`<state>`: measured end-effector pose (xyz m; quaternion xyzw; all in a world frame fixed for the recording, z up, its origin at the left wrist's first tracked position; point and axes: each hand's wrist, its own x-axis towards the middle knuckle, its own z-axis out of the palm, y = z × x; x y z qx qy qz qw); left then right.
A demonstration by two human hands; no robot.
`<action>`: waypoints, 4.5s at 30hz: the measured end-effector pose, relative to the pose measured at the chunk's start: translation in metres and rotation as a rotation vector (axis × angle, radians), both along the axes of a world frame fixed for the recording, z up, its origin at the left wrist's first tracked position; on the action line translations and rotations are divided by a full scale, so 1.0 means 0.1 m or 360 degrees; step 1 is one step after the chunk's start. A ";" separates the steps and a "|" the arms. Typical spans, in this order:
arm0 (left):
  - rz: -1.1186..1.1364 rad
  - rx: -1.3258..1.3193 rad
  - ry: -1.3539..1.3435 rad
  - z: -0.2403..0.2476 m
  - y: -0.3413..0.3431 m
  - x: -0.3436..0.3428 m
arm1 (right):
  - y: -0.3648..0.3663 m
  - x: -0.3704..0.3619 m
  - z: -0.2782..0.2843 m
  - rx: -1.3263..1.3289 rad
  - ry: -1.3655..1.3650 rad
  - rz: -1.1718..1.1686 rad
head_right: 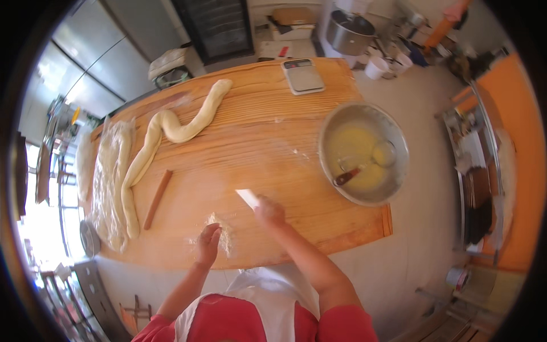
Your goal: The person sprinkles flour over a sheet of pastry dough, rolls the dough into a long cylinder, and then divides it into several long sections by hand. They then cover the dough sections with plastic wrap and use a bench scraper and a rolling pin to clean the workspace and prepare for further tasks.
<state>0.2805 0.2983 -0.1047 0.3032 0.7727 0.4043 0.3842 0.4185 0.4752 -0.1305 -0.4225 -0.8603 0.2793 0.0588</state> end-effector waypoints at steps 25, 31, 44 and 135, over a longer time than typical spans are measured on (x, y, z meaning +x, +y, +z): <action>0.0462 0.0344 -0.0270 1.01 -0.42 -0.44 | -0.36 -0.93 1.50 -0.1563 0.0750 0.0449; 0.0368 0.0725 -0.0186 1.32 -0.01 -0.43 | -0.25 -0.79 1.81 -0.1538 0.1136 0.0244; 0.0140 0.0967 -0.0521 1.93 1.80 0.50 | 0.72 0.62 2.28 -0.1186 0.1034 0.0035; -0.0626 0.0461 0.1333 1.26 3.22 2.14 | 2.11 2.08 0.99 -0.0936 0.1409 0.0036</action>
